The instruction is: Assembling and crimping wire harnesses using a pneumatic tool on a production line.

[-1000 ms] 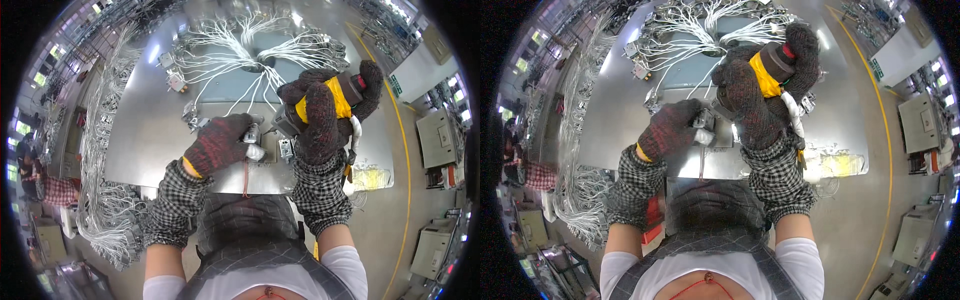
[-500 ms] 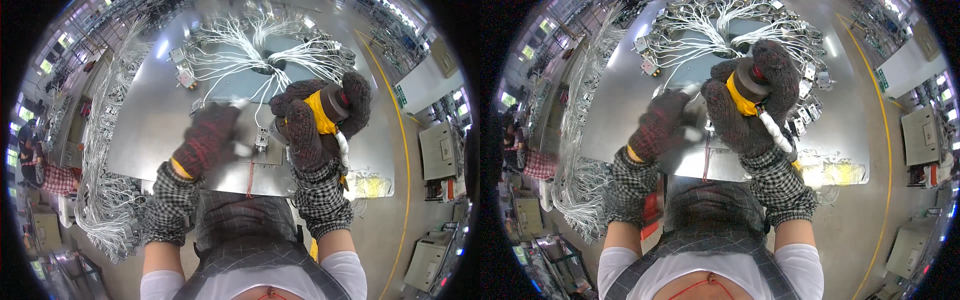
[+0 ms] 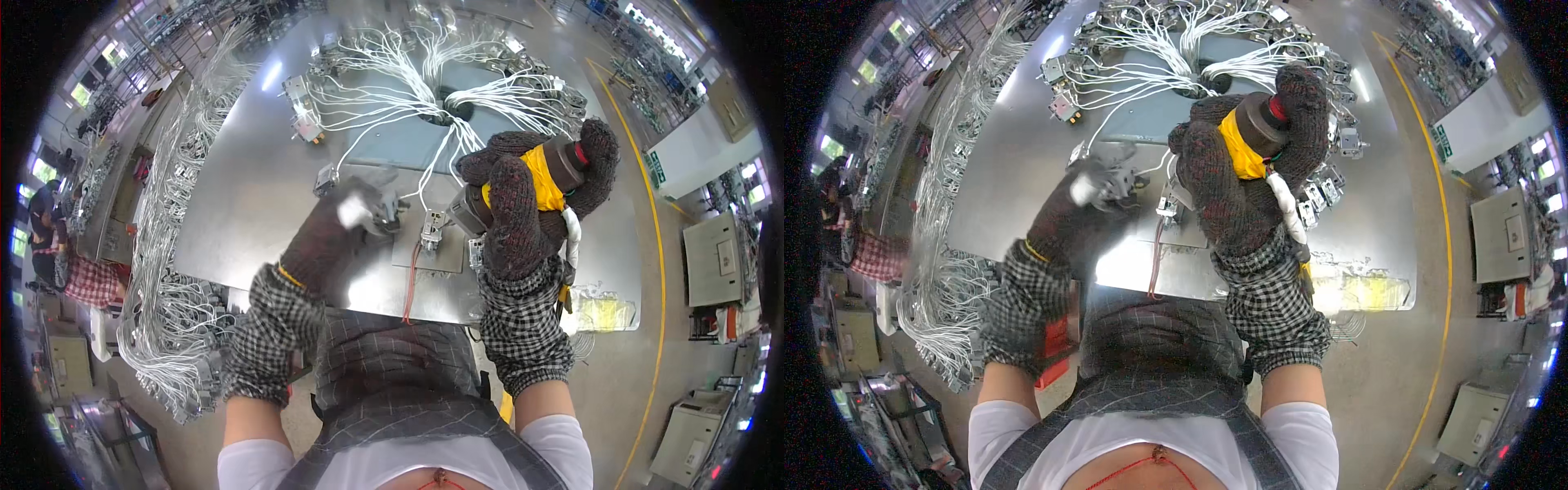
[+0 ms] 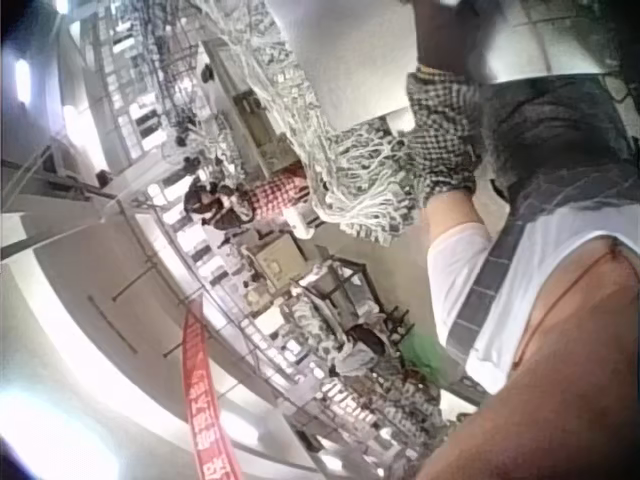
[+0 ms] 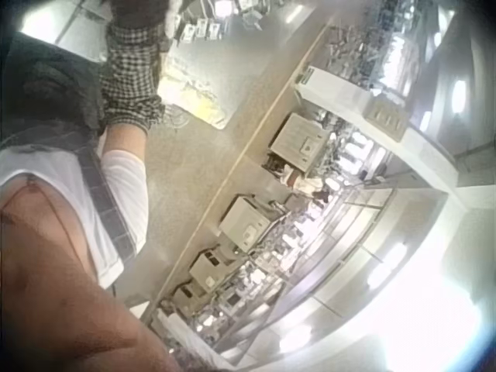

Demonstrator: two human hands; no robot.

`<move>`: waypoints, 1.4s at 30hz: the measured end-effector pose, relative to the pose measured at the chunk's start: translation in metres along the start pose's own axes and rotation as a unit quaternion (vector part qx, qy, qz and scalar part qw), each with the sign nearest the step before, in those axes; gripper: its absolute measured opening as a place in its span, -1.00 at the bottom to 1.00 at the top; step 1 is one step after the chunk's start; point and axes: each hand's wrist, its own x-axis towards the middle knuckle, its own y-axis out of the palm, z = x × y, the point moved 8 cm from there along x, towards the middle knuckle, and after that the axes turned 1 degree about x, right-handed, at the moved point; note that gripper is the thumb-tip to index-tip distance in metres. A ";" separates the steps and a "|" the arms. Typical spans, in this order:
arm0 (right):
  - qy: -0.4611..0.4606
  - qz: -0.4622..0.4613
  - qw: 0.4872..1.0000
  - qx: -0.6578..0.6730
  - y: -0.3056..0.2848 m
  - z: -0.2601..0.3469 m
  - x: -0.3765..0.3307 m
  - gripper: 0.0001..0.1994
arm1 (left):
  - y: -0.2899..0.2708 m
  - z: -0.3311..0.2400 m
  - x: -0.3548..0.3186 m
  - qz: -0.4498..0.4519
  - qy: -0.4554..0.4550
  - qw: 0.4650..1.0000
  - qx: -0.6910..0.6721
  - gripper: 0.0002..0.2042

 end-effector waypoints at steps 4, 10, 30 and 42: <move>-0.003 0.009 1.000 0.016 -0.005 0.000 0.004 -0.31 | 0.005 0.028 -0.009 -0.064 -0.003 0.846 -0.530 -0.57; -0.093 0.009 0.996 0.013 -0.014 0.023 0.018 -0.38 | 0.048 -0.029 -0.008 -0.096 0.272 0.898 0.333 -0.40; -0.054 0.024 0.993 -0.107 -0.007 0.012 -0.006 -0.27 | 0.050 -0.030 0.017 0.048 0.087 0.863 0.496 -0.45; -0.031 -0.020 0.998 -0.051 0.005 0.008 -0.010 -0.23 | -0.017 -0.052 0.168 -0.046 0.146 0.717 0.681 -0.06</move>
